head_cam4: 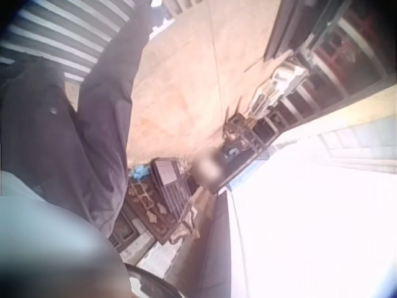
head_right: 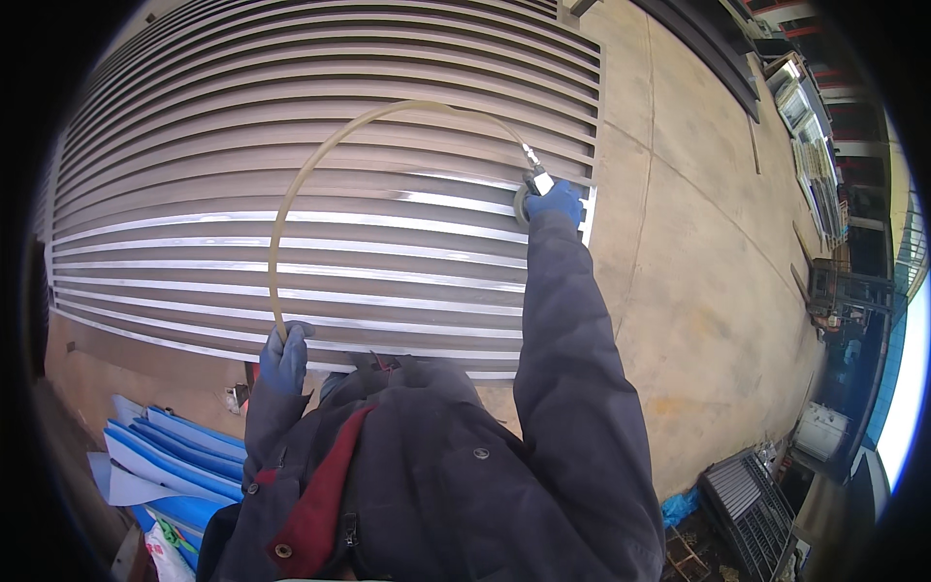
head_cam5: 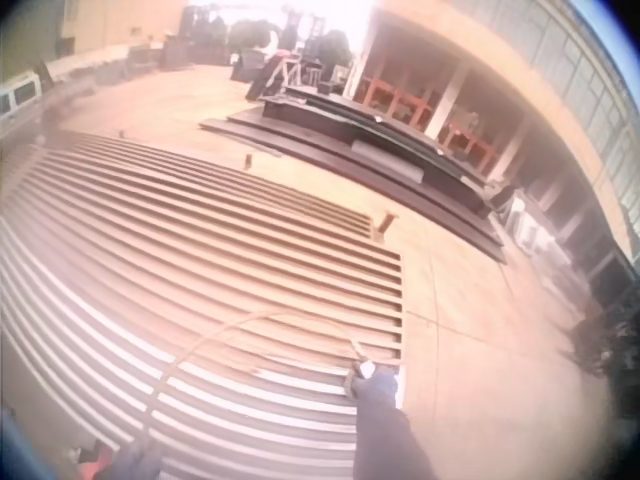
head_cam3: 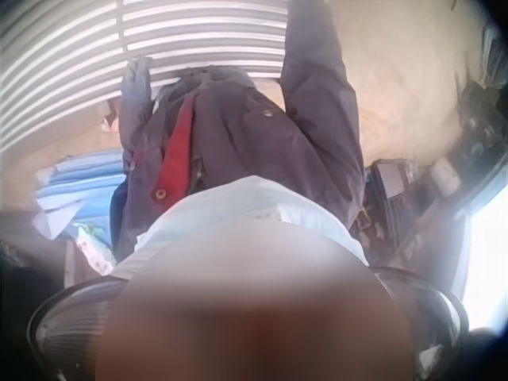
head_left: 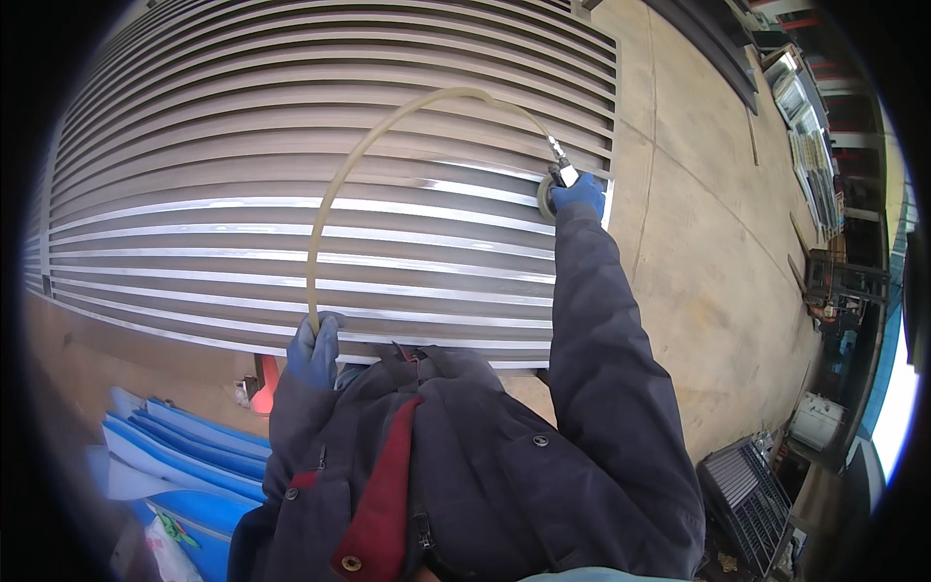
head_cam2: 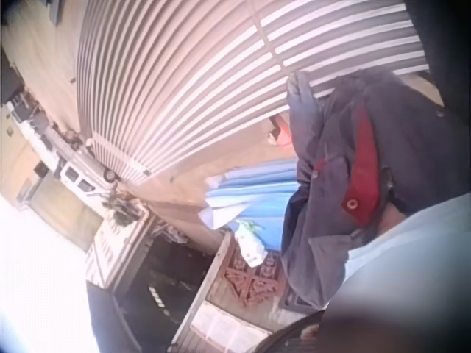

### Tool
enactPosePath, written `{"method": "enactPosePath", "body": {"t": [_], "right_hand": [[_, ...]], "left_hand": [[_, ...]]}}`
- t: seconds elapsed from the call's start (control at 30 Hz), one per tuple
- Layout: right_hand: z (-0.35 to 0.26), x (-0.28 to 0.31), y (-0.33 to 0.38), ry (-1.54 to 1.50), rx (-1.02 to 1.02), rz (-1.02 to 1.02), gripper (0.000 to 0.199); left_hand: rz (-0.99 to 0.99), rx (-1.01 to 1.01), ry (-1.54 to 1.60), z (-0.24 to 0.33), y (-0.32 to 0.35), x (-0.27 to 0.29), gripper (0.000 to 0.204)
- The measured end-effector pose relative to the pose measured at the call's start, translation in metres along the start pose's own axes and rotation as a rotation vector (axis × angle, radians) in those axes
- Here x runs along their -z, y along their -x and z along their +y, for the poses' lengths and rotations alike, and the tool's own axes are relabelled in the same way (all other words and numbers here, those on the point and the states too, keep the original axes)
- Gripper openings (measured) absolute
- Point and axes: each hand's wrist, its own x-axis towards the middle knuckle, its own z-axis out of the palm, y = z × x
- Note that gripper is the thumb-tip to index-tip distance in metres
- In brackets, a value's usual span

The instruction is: The person uses a spray gun to apply white paint to a large metal grate. They move the spray gun in steady horizontal passes across the surface, covering the slats systematically.

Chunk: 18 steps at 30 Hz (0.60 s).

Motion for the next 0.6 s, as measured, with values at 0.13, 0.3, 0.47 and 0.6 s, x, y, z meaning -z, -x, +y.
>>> {"method": "enactPosePath", "body": {"t": [0.13, 0.3, 0.47, 0.6], "right_hand": [[-0.053, -0.013, 0.029, -0.028, 0.120, 0.008, 0.065], [-0.113, -0.024, 0.055, 0.011, 0.212, -0.025, 0.073], [-0.152, -0.026, 0.069, 0.032, 0.247, -0.032, 0.069], [-0.166, -0.026, 0.074, 0.043, 0.227, -0.044, 0.065]], "left_hand": [[0.075, 0.039, 0.074, -0.009, 0.000, 0.016, 0.025], [0.128, -0.002, 0.256, -0.042, -0.008, 0.033, 0.027], [0.155, -0.044, 0.284, -0.059, -0.008, 0.048, 0.027], [0.143, 0.017, 0.317, -0.056, -0.005, 0.053, 0.027]]}}
